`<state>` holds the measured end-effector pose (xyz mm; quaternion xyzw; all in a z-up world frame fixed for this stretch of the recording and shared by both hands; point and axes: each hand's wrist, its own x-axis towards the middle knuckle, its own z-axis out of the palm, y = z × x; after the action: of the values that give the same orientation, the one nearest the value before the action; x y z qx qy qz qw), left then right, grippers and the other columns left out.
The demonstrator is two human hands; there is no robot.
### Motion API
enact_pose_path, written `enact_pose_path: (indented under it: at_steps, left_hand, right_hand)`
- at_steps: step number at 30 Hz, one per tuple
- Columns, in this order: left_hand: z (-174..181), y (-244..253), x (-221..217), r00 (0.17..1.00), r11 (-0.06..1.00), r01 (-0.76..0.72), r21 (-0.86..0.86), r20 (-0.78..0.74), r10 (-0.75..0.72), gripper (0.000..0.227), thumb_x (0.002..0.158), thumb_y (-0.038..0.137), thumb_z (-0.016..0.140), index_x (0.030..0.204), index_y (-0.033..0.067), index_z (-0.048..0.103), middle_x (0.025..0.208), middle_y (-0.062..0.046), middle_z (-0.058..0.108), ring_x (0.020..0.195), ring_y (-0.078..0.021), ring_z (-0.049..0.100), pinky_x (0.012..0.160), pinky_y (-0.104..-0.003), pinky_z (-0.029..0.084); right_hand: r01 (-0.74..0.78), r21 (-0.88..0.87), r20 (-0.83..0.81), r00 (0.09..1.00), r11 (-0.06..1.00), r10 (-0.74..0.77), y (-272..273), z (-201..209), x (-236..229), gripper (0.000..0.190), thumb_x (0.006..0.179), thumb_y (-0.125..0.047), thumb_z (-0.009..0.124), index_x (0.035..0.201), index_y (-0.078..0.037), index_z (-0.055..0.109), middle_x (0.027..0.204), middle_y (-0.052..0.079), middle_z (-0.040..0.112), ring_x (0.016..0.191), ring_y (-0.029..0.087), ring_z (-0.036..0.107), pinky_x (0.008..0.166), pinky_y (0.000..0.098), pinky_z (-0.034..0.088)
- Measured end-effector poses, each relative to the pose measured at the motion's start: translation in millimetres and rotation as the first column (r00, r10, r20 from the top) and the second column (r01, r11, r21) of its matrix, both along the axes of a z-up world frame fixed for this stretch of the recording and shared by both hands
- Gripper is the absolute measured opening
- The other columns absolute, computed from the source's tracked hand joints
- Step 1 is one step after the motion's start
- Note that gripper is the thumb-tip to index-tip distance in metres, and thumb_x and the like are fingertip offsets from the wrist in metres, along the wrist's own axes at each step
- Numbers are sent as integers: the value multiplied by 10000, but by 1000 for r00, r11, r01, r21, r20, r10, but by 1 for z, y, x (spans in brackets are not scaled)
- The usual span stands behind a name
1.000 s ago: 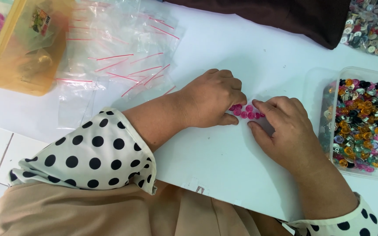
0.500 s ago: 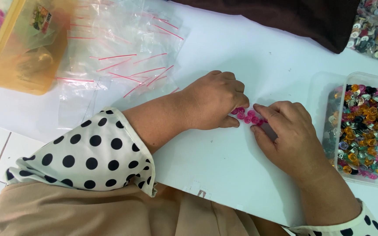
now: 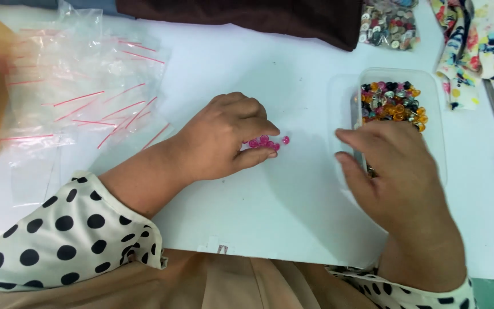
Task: Sorting small buttons by color and placing them into small plastic zip-lock bags.
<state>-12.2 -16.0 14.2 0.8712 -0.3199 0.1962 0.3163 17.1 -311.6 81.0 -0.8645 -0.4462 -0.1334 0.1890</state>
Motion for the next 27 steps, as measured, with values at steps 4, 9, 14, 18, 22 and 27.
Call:
enact_pose_path:
  at_steps: [4, 9, 14, 18, 22, 27]
  left_hand:
    - [5, -30, -8, 1000, 999, 11, 33, 18, -12, 245, 948, 348, 781, 1090, 153, 737, 997, -31, 607, 964, -287, 616, 845, -452, 493]
    - [15, -97, 12, 987, 981, 137, 138, 61, -147, 217, 896, 314, 790, 1065, 189, 739, 991, -6, 592, 1012, -290, 576, 856, -470, 458]
    - [0, -189, 62, 968, 980, 175, 100, 163, -189, 96, 819, 152, 684, 760, 227, 690, 773, 3, 515, 797, -277, 510, 635, -440, 402]
    - [-1, -243, 80, 972, 869, 222, 443, -166, -164, 217, 819, 72, 638, 836, 268, 728, 820, 16, 621, 856, -275, 535, 661, -446, 429]
    - [3, -256, 83, 964, 865, 225, 449, -232, -130, 270, 852, 56, 570, 958, 267, 701, 907, 54, 672, 925, -253, 534, 733, -449, 442]
    - [1, -256, 91, 966, 833, 213, 511, -238, -102, 261, 874, 86, 583, 950, 279, 741, 881, 12, 664, 858, -271, 561, 669, -457, 465]
  right_hand:
    - [119, -102, -56, 991, 988, -125, -81, 4, 4, 252, 1038, -23, 677, 1268, 62, 739, 1105, 189, 729, 1002, 357, 660, 905, 481, 500]
    - [335, -339, -40, 928, 879, -369, -157, -13, 28, 254, 1048, -117, 653, 1271, -98, 775, 1083, 71, 732, 1056, 275, 672, 969, 433, 501]
    - [253, -320, 27, 966, 913, -258, -167, -34, 47, 266, 979, -104, 712, 1237, -133, 772, 1029, 103, 673, 1021, 344, 637, 992, 471, 492]
    - [267, -343, 117, 963, 901, -242, -158, -52, 68, 240, 920, -138, 753, 1156, -140, 798, 944, 106, 624, 996, 326, 635, 1019, 472, 486]
    - [270, -329, 133, 962, 905, -238, -155, -63, 75, 321, 786, -5, 728, 1083, -105, 793, 913, 116, 586, 895, 353, 582, 887, 452, 459]
    - [293, -309, 102, 956, 905, -274, -153, -76, 76, 311, 741, 66, 647, 1005, -71, 739, 888, 130, 580, 821, 353, 533, 856, 433, 435]
